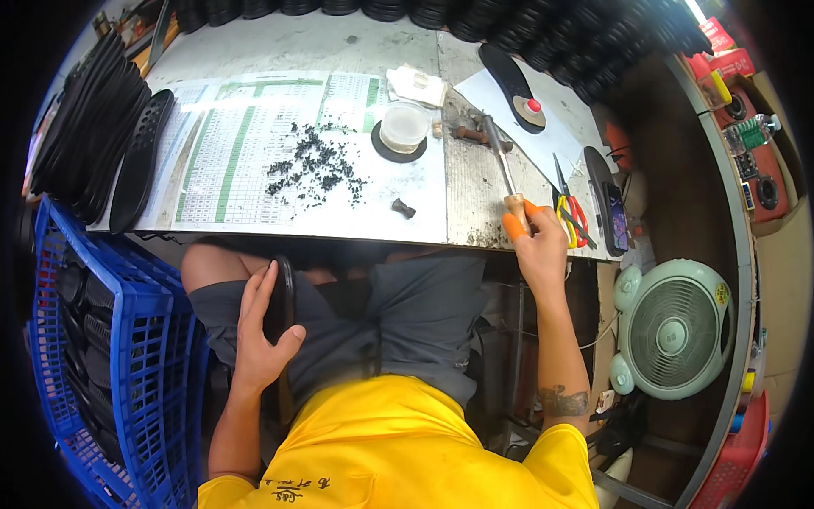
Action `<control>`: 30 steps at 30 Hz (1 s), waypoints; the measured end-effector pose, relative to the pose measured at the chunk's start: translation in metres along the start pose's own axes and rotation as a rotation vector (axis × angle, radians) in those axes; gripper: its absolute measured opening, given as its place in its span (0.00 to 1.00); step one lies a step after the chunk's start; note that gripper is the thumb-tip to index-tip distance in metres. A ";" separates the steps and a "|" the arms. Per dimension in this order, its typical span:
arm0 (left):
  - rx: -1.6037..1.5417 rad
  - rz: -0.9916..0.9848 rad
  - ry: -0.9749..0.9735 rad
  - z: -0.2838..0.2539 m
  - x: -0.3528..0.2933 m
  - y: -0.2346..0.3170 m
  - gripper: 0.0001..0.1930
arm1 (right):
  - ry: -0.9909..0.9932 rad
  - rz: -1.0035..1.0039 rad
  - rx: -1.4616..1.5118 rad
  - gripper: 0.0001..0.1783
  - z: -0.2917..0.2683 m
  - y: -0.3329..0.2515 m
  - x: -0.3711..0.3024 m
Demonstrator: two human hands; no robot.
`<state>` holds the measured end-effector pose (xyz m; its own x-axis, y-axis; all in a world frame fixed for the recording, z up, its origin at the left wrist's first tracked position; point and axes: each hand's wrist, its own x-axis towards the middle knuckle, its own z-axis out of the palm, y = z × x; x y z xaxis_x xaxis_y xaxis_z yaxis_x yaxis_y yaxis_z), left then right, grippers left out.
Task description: Applying adhesive to the edges of shoe soles using a small applicator tool in a factory setting.
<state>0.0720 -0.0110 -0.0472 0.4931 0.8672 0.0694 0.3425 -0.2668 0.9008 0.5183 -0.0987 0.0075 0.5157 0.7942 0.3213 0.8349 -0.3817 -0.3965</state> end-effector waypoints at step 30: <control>0.013 0.106 -0.101 0.025 0.022 0.006 0.50 | -0.297 -0.368 -0.061 0.11 0.030 -0.138 0.138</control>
<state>0.1048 -0.0041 -0.0514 0.6047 0.7875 0.1194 0.2941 -0.3601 0.8854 0.4681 0.0777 0.0813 0.1137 0.9793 0.1674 0.9662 -0.0697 -0.2483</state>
